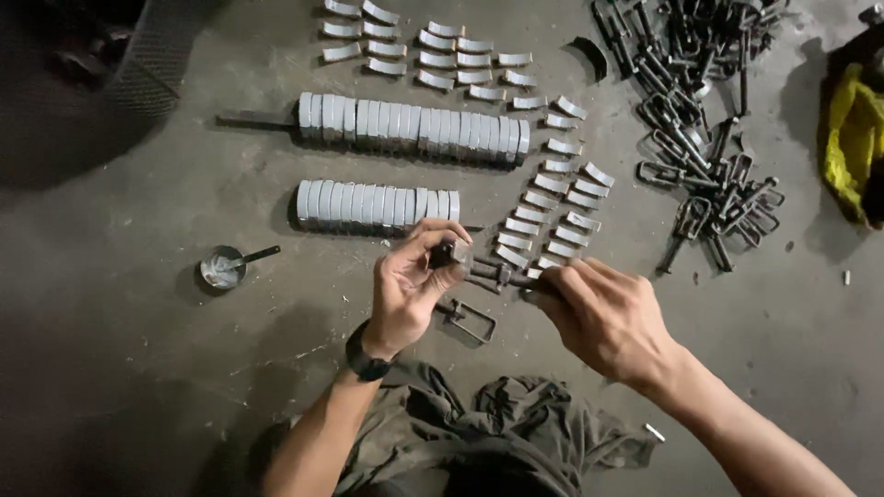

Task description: Assembling bearing shells into engine caps and organizing them.

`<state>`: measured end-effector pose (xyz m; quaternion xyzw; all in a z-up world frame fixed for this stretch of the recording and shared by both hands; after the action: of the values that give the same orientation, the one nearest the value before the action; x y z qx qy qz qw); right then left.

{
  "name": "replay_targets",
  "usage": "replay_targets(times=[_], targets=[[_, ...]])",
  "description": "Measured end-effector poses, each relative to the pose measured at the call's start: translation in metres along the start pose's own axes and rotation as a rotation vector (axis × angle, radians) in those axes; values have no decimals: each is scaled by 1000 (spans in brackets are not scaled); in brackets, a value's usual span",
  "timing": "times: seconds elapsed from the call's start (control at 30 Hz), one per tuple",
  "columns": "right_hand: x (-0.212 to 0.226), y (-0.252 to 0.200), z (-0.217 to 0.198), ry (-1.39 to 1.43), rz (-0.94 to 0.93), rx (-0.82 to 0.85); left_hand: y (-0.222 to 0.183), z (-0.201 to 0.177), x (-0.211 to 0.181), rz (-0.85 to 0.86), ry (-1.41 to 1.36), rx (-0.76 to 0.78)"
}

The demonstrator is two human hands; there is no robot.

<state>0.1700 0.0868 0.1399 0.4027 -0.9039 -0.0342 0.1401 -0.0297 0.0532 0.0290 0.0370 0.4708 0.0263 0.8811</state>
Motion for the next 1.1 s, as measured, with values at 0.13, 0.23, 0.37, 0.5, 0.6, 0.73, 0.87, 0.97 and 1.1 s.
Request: replay_targets(times=[0.13, 0.23, 0.37, 0.5, 0.6, 0.73, 0.87, 0.97, 1.1], targets=[[-22, -9, 24, 370, 392, 301, 2, 2, -4, 76, 125, 74], [-15, -12, 26, 251, 221, 190, -1, -8, 11, 40, 121, 38], [-24, -35, 59, 525, 639, 664, -2, 4, -13, 91, 184, 138], [-23, -51, 67, 1012, 727, 645, -3, 11, -21, 246, 524, 231], [-1, -20, 21, 330, 199, 24, -3, 3, -4, 172, 384, 171], [-32, -72, 81, 772, 658, 402, 1, 15, -28, 112, 277, 200], [-11, -42, 49, 511, 448, 149, 1, 16, -29, 163, 524, 209], [-2, -41, 48, 172, 135, -92, 1, 2, -8, -37, 171, 51], [-16, -73, 94, 593, 677, 332, -4, 7, -18, 41, 221, 198]])
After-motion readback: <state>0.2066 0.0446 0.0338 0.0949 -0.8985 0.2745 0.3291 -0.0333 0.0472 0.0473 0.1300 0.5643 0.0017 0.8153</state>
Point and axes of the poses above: each hand's wrist, its own y-axis towards the middle knuckle, its own z-axis out of the palm, x = y × z, the point moved 4 cm from there along y, towards the middle knuckle, and after that the axes turned 8 degrees about -y, right-handed, at the moved point
